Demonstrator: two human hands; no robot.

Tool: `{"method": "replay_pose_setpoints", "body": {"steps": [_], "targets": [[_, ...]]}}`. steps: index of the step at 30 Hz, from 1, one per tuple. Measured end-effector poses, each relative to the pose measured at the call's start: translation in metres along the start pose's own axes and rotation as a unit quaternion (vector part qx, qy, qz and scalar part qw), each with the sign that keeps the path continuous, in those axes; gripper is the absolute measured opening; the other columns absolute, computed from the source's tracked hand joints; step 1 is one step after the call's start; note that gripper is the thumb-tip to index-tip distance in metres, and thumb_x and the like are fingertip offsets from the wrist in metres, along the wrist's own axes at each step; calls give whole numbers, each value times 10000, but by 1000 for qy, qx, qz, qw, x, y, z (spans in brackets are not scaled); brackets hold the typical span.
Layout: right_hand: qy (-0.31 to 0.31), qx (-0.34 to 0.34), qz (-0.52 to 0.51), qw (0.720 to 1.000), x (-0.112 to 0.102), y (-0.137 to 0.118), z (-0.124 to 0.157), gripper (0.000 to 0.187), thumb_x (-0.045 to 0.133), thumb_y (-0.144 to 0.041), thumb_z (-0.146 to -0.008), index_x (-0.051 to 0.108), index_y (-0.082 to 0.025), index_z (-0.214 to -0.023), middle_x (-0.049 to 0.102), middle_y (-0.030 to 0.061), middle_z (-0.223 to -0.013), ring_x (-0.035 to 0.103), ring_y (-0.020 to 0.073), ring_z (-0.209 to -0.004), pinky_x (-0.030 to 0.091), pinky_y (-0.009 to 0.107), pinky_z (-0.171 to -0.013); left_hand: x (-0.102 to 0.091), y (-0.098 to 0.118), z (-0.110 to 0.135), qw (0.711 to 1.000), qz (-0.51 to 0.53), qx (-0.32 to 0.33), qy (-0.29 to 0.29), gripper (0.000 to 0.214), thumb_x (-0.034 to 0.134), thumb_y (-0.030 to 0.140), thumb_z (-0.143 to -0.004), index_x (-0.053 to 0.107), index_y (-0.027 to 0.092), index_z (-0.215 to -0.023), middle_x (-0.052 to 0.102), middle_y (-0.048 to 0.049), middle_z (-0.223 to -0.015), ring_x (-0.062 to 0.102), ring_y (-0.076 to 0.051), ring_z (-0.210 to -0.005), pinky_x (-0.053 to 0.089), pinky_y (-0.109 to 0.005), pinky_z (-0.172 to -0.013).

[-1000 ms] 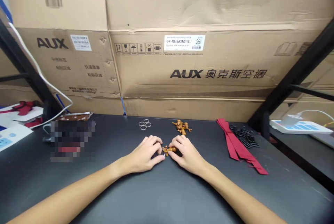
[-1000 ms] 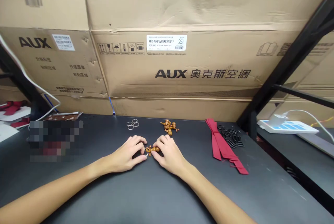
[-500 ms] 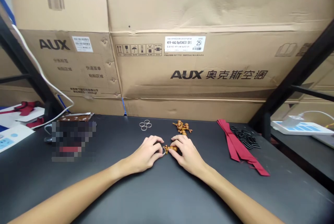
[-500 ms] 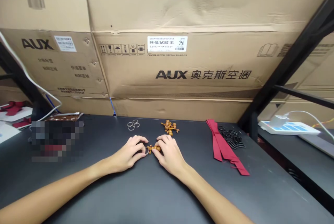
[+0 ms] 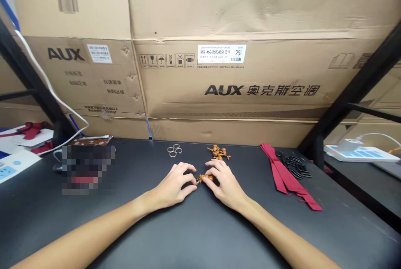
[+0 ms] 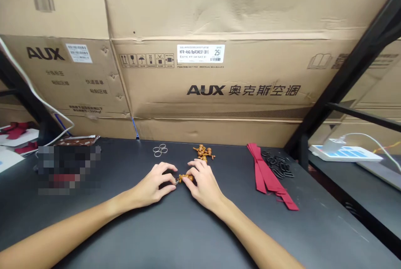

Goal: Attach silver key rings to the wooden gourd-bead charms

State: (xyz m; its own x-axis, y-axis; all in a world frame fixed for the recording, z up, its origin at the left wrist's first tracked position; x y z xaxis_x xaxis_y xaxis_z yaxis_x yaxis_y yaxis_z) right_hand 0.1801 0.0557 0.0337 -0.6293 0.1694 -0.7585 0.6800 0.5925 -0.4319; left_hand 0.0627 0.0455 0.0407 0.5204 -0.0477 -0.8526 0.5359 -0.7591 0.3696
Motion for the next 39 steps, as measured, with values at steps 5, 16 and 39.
{"method": "replay_pose_setpoints", "body": {"steps": [5, 16, 39], "targets": [[-40, -41, -37, 998, 3, -13, 2, 77, 582, -279, -886, 636, -227, -906, 560, 80, -1259, 401, 268, -1278, 386, 491, -1027, 0, -1, 0, 1000, -1, -9, 9, 93, 592, 276, -884, 627, 194, -854, 539, -65, -1181, 503, -221, -1076, 405, -399, -941], [-14, -20, -6, 1000, 0, -8, 2, 86, 580, -277, -883, 645, -220, -881, 567, 100, -1250, 425, 295, -1263, 400, 530, -1007, -3, 0, 0, 1000, 0, 7, 20, 100, 576, 245, -892, 650, 202, -841, 551, -65, -1182, 519, -217, -1073, 408, -392, -955], [-28, -24, 10, 999, 3, -8, 2, 83, 593, -275, -876, 660, -243, -914, 540, 92, -1292, 388, 312, -1287, 405, 544, -993, -4, 8, 2, 999, 0, 30, 14, 127, 542, 211, -909, 656, 208, -853, 567, -68, -1187, 526, -220, -1076, 427, -385, -943]]}}
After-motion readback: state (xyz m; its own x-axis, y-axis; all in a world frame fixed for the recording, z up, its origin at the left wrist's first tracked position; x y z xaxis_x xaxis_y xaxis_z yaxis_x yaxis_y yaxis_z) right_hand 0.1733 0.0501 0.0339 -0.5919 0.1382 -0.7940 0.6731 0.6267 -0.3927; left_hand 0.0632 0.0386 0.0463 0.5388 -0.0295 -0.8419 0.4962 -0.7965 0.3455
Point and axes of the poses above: each hand's wrist, its own z-axis away from the middle knuckle, its own x-axis out of the palm, y = z × x, the point moved 10 cm from there along -z, towards the middle knuckle
